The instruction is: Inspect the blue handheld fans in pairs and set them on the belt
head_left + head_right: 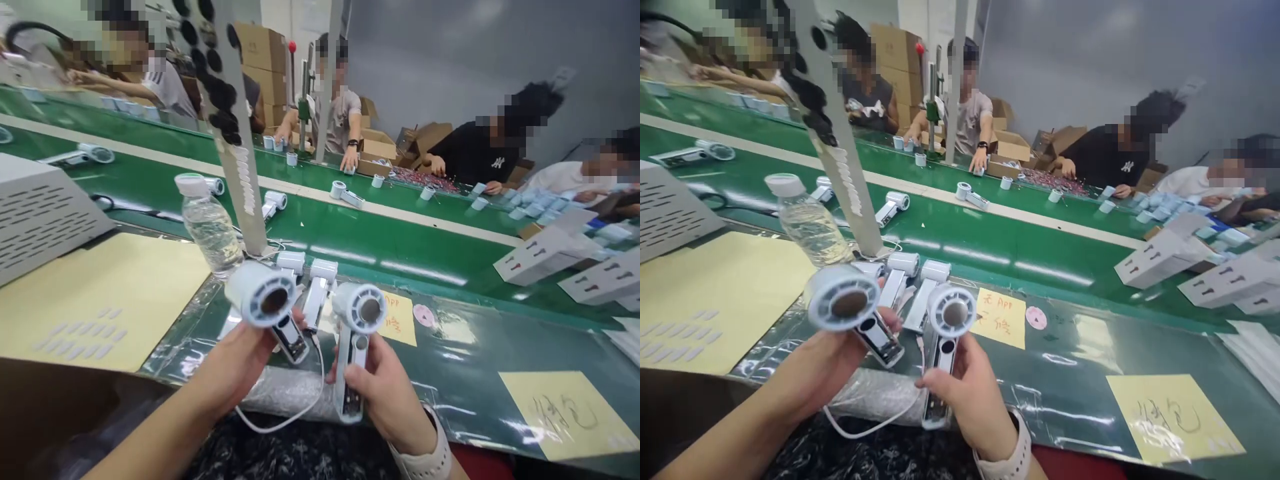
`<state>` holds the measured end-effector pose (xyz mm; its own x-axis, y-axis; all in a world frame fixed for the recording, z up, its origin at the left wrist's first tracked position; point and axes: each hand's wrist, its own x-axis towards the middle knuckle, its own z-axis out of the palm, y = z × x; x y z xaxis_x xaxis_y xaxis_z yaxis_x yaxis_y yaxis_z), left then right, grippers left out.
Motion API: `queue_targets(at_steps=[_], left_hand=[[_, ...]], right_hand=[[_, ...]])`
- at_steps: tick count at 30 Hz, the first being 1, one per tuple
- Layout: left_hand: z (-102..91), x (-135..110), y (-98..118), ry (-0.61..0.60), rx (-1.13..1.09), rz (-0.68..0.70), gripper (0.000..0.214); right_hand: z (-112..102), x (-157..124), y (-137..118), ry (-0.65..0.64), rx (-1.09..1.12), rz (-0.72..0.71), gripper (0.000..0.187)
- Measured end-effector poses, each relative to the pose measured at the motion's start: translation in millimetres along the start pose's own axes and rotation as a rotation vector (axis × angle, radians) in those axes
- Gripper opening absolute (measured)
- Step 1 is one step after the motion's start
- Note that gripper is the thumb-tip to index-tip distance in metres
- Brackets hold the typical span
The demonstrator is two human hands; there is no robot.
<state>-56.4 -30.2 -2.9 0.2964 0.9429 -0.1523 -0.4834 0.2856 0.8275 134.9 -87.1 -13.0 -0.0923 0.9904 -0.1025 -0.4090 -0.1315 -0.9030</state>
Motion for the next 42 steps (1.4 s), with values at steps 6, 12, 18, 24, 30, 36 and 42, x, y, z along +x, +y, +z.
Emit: queue_targets(at_steps=[6,12,18,24,30,36,42], left_hand=[[17.2,-11,-8,-0.263,-0.025,-0.153,0.033],[14.4,-19,-6,-0.402,0.031,-0.092,0.029],[8.4,-24,2,-0.377,0.040,-0.084,0.037],[6.3,-28,8,-0.393,0.012,-0.083,0.034],[7.5,-29,7,-0.424,-0.061,-0.068,0.035],[5.5,-27,2,-0.439,-0.087,-0.078,0.040],[4.7,-27,2,-0.414,-0.072,-0.072,0.036]], right_hand=[[4,-7,7,0.037,0.145,-0.013,0.042],[7,-11,9,-0.133,0.179,-0.006,0.044],[20,-7,10,-0.114,0.205,0.012,0.045],[28,-7,8,-0.098,0.245,0.072,0.050],[31,-6,8,-0.078,0.307,0.065,0.031],[30,-7,0,-0.115,0.291,0.098,0.034],[30,-6,-2,-0.115,0.325,0.132,0.031]])
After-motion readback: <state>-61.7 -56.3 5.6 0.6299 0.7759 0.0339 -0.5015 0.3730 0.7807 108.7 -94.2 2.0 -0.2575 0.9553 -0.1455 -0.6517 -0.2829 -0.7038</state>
